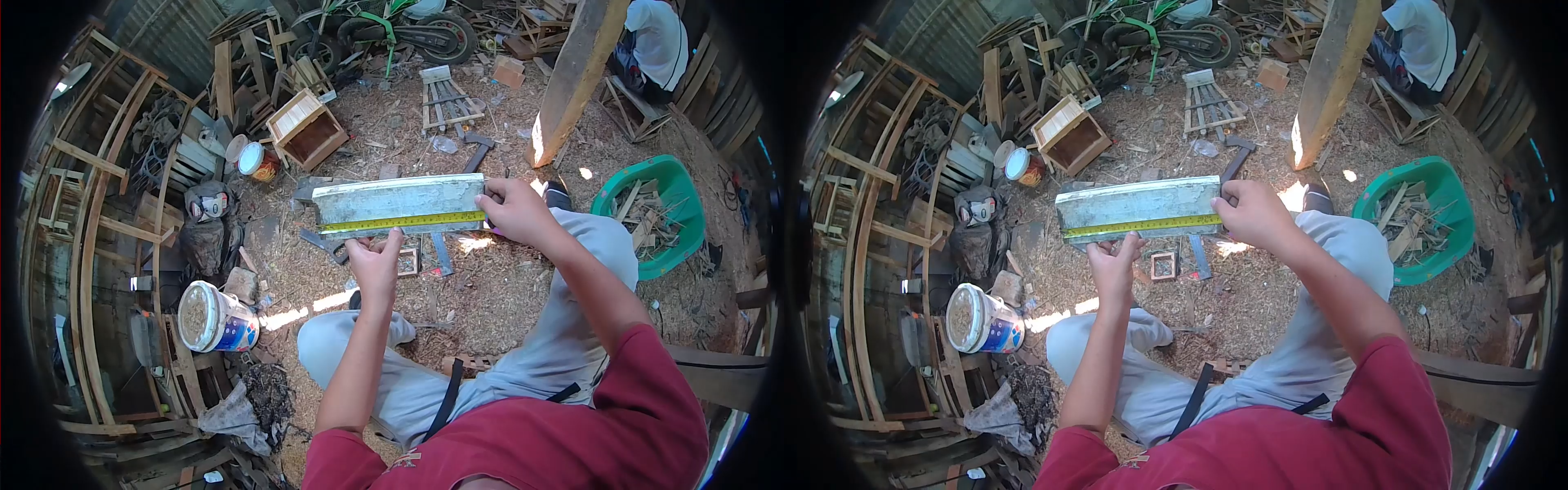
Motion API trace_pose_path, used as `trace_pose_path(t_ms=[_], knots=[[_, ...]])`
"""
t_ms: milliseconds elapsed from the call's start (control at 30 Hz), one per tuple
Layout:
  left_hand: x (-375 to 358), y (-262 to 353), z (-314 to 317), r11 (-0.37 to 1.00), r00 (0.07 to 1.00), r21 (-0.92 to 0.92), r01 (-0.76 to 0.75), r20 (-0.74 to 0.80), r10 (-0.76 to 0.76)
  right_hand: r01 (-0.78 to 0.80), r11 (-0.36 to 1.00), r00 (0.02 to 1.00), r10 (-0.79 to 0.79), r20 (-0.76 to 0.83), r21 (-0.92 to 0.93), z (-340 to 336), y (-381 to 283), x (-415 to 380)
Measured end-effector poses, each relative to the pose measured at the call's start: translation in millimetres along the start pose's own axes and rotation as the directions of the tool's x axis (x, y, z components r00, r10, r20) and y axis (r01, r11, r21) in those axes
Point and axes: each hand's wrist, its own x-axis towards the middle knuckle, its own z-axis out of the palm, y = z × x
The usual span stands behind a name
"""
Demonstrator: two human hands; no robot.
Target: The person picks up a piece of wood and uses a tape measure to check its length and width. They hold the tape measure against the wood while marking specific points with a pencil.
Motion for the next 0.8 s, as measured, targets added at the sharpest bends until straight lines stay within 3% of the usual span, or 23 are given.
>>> trace_pose_path(t_ms=[800], knots=[[-6.1,9.0,10.8,0.996,0.999,-0.080,-0.046,-0.020,0.045,-0.024,0.997,1.000,0.025,0.015,-0.068,2.3,-1.3,-2.8]])
